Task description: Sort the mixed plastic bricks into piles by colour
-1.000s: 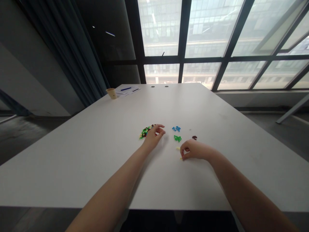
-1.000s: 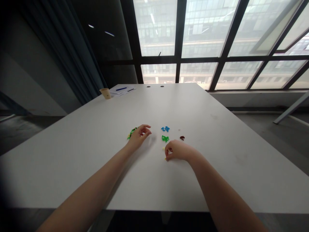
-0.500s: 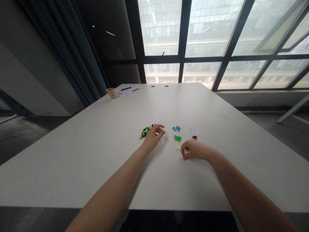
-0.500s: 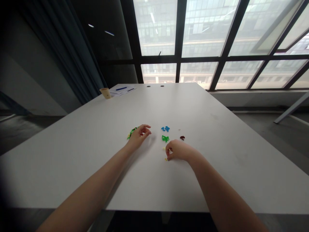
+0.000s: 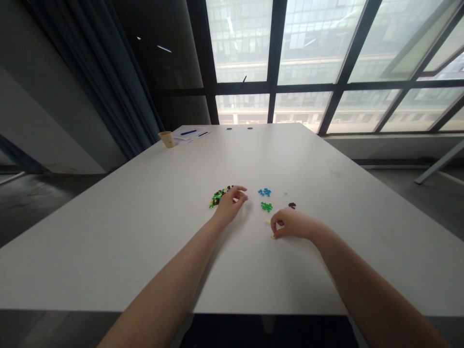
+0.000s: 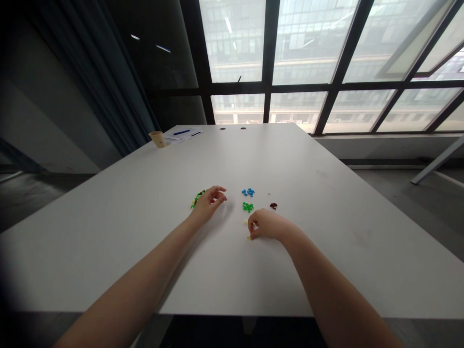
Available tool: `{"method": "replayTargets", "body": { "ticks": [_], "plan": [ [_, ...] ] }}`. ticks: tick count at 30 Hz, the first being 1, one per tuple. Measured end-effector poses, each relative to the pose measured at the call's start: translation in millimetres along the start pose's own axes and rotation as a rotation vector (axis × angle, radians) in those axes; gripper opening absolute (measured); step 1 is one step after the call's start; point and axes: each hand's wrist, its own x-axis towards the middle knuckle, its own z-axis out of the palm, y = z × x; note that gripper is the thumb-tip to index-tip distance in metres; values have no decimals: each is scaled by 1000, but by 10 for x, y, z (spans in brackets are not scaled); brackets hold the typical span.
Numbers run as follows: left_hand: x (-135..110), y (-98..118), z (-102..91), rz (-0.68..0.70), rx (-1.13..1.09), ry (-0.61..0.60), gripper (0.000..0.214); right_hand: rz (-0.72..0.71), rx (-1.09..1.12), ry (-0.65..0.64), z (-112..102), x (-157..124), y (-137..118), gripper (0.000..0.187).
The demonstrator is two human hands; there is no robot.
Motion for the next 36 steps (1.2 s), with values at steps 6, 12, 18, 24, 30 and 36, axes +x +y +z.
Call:
{"method": "replayTargets", "body": {
  "ticks": [6,12,18,24,30,36],
  "plan": [
    [23,-36,-21,14,21,24,20,-31,9,1,-11,-2,-1,6],
    [137,-245,-340,-6,330,358,21,16,12,66,-15,-17,7,10],
    [139,-400,-314,-169,815,181,29,70,-4,323,-62,8,85,18],
    [118,-469,-228,-116,917,52,33,81,3,433,-91,44,170,21],
    [129,-443,-256,-67,829,102,20,71,5,482,-81,60,214,23],
    [131,-402,-235,-92,810,110,16,80,1,482,-80,60,199,25]
  ]
}}
